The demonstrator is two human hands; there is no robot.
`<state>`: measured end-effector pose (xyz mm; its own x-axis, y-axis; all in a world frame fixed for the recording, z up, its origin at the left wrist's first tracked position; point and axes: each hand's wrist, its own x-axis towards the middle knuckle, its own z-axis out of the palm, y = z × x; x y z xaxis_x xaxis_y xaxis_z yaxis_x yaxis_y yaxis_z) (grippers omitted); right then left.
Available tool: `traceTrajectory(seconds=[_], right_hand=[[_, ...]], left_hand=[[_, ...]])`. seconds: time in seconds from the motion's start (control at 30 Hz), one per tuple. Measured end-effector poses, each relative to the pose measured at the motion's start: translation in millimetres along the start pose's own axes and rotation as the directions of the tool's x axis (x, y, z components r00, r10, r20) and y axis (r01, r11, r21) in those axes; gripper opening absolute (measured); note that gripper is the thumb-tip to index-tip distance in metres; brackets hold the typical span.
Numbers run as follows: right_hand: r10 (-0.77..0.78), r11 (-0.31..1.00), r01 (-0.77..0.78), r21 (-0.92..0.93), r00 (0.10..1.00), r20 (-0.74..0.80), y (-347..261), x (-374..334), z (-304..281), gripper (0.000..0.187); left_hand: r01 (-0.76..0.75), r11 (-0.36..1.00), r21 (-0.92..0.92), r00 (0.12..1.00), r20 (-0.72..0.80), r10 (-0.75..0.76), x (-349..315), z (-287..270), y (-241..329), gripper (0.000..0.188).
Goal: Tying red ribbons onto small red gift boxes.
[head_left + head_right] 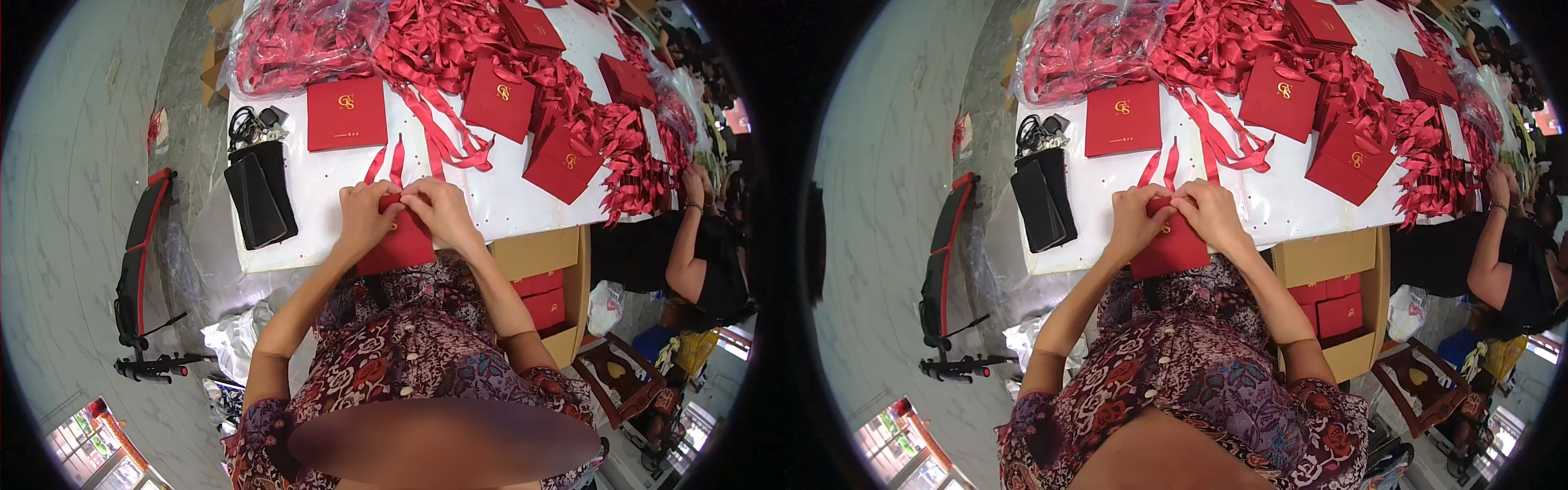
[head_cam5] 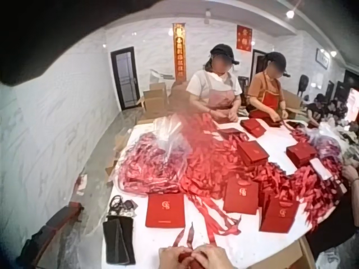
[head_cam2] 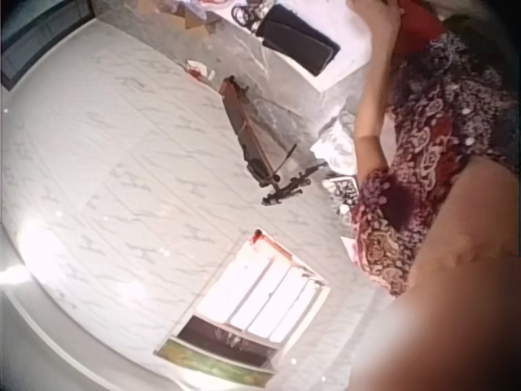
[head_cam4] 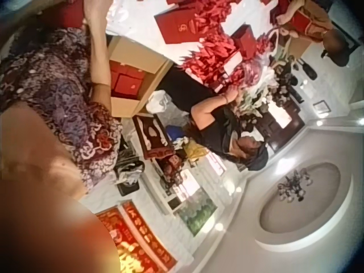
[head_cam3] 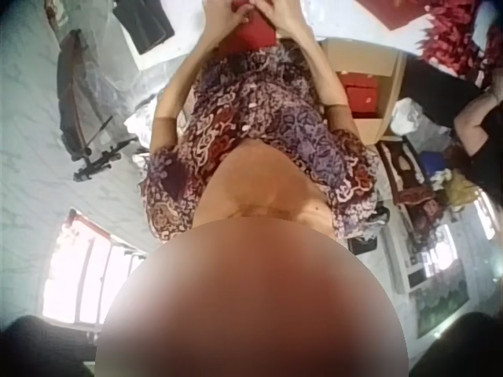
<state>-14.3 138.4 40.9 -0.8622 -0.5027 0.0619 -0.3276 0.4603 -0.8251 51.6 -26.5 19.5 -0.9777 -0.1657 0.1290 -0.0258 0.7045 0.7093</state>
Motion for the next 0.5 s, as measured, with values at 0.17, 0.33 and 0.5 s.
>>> traceTrajectory(seconds=[0.17, 0.33, 0.5], right_hand=[[0.070, 0.991, -0.086, 0.104, 0.986, 0.153, 3, 19, -24, 0.018], [0.059, 0.932, -0.243, 0.267, 0.832, 0.552, 33, 34, -26, 0.019], [0.019, 0.921, -0.292, 0.258, 0.696, 0.718, 46, 48, -24, 0.016]], left_hand=[[-0.195, 0.978, 0.069, 0.978, 0.090, 0.189, 9, -21, 9, 0.022], [-0.427, 0.890, 0.159, 0.904, 0.103, 0.415, 13, -26, 23, 0.019], [-0.460, 0.871, 0.173, 0.888, 0.090, 0.452, 13, -25, 17, 0.017]])
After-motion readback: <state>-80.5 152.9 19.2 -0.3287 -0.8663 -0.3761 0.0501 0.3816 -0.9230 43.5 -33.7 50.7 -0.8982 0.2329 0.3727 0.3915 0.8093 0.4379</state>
